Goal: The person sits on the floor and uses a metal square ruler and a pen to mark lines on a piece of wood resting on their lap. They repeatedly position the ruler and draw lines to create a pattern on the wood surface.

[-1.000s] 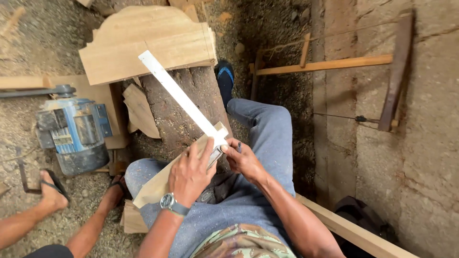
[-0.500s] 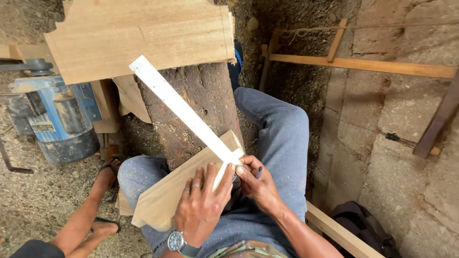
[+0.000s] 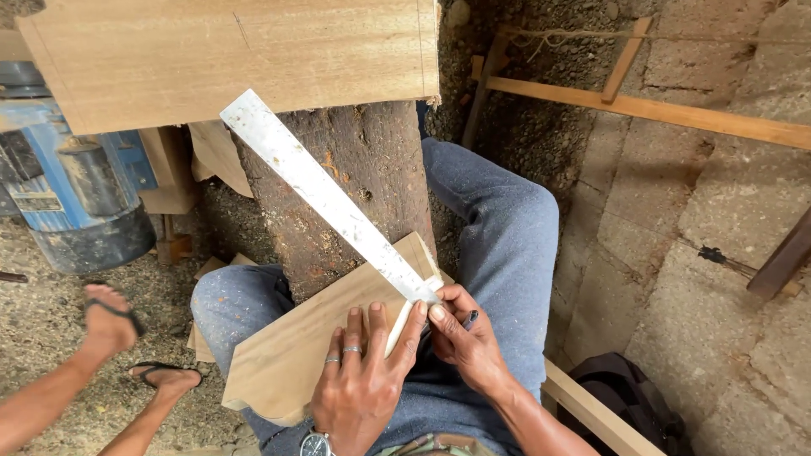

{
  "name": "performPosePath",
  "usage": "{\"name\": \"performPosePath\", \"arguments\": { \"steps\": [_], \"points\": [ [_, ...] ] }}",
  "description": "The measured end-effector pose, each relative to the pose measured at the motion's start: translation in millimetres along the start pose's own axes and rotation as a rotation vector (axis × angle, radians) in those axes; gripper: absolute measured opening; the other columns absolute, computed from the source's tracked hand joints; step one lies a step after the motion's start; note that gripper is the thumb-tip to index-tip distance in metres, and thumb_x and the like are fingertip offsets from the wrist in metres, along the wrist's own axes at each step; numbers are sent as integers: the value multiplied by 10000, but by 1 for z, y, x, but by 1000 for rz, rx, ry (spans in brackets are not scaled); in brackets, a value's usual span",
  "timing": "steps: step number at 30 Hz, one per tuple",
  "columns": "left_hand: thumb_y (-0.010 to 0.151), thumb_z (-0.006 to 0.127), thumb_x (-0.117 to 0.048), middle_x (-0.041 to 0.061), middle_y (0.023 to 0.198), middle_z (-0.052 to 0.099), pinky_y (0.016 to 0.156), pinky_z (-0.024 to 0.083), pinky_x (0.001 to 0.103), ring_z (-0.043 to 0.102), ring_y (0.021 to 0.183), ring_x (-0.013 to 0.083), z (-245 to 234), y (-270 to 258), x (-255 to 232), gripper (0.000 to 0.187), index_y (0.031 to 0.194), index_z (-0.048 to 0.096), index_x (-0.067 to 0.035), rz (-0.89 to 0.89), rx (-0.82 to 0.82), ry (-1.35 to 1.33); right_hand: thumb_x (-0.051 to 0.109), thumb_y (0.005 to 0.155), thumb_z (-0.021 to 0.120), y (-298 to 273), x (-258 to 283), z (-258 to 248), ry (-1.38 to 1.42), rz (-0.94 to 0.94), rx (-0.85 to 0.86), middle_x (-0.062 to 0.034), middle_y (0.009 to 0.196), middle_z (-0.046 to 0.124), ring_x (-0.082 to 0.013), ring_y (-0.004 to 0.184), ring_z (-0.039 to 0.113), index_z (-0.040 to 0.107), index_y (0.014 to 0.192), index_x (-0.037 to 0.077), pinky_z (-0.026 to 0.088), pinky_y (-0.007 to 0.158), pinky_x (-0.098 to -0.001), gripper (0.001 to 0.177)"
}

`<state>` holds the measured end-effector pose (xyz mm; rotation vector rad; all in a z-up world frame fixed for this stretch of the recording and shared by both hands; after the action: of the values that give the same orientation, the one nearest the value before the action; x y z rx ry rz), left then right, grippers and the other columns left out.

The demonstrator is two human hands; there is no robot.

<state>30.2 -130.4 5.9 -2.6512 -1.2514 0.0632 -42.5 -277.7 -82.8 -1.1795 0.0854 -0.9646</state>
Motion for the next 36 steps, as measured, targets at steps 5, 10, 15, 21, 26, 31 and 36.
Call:
{"name": "performPosePath", "arguments": {
  "steps": [5,10,15,21,26,31,36],
  "points": [
    [1084,337,-354,96,1333,638,881,561,363,687,1121,280,2,0,0,453,1515,477,-336,0,-1,-3,194,1022,623,-1,1,1,-1,12,-9,13,561,385,-68,385,305,537,1095,48,232,339,-232,185],
    [1084,328,-333,95,1317,638,873,562,360,688,1115,276,-1,2,0,449,1506,484,-335,-4,0,-9,194,1020,623,-2,-3,-1,5,21,-31,13,551,375,-68,386,301,525,1108,60,234,341,-234,188],
    [1082,309,-306,96,1317,640,882,560,364,686,1117,279,0,1,1,459,1505,484,-331,1,-3,-11,195,1025,614,-3,-1,1,-8,16,-35,11,552,367,-71,385,301,529,1112,53,235,348,-240,187],
    [1085,332,-343,82,1316,650,887,559,350,689,1128,266,-1,2,1,454,1518,469,-334,-7,0,-6,212,1025,615,-2,-1,0,-10,15,-17,10,551,375,-71,389,307,529,1109,55,245,355,-235,198],
    [1081,380,-411,88,1316,642,893,556,362,682,1129,275,-1,2,2,452,1515,477,-330,1,6,-20,245,987,659,-3,8,3,-134,1,-90,9,617,437,-73,421,348,579,1096,53,272,365,-235,235],
    [1039,508,-519,58,1316,644,901,555,358,682,1130,250,4,1,1,505,1517,469,-359,-13,-9,-3,208,983,638,-4,29,-22,-204,-398,-455,-5,627,439,-105,428,382,699,910,8,321,391,-277,221],
    [1016,543,-521,38,1279,654,903,535,333,681,1116,227,4,3,2,542,1525,447,-363,-36,-1,-10,451,1083,440,-14,84,-9,107,-730,-203,-89,883,543,-262,855,567,621,1158,32,508,906,-477,463]
  ]
}}
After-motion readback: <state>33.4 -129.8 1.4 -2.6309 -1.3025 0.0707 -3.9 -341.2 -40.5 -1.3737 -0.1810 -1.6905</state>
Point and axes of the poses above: each hand's wrist, its own y-axis towards the middle knuckle, its own z-axis out of the palm, x = y × z, the point moved 2 cm from there along y, towards the middle knuckle
